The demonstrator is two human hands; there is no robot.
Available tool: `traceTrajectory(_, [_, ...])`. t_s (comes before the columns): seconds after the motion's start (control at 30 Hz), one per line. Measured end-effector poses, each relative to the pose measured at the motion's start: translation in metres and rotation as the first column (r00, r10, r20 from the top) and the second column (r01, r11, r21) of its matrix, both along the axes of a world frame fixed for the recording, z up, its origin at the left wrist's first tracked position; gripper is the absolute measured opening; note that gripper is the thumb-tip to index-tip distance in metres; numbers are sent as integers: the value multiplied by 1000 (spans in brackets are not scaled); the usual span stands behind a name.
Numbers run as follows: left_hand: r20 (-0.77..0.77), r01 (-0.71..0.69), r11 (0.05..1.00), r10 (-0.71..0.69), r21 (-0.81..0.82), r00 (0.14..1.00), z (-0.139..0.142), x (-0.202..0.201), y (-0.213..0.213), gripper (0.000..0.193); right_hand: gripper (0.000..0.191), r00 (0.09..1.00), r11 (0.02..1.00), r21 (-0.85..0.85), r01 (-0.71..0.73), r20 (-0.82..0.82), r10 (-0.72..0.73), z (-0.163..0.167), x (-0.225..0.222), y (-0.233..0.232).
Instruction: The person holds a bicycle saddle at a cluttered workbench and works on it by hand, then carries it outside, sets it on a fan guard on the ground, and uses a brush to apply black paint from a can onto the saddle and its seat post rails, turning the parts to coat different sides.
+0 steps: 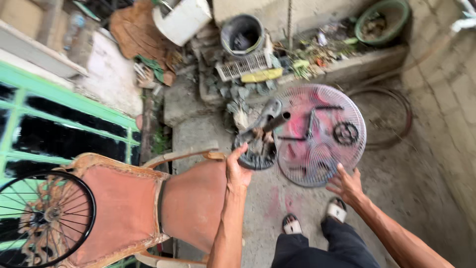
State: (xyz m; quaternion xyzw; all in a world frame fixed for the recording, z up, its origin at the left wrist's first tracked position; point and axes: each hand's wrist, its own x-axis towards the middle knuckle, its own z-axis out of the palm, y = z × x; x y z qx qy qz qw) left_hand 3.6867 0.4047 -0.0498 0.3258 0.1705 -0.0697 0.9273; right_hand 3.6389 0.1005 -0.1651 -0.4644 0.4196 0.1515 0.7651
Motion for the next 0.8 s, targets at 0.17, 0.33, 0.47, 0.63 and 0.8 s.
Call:
traceTrajectory(0.17, [-25,-33,995,36,89,999,-7,14,-13,46,81,995,995,-30,-92,34,93,-6,13,-24])
traceTrajectory(0.33, [14,6,997,-7,77,1000,-25,30,-21,42,82,983,973,-141,-183,-20,182,-12,38,-63])
traceTrajectory(0.47, [-5,30,994,-30,106,1000,-26,42,-21,41,78,976,927,-314,-203,13,218,-11,68,-92])
traceTrajectory(0.63, [-21,18,993,-15,119,1000,-17,48,-19,38,69,927,834,-503,-227,149,343,1,113,-105])
traceTrajectory(0.8, [-1,10,991,-10,131,1000,-22,44,-10,36,68,894,692,-664,-285,77,442,18,153,-107])
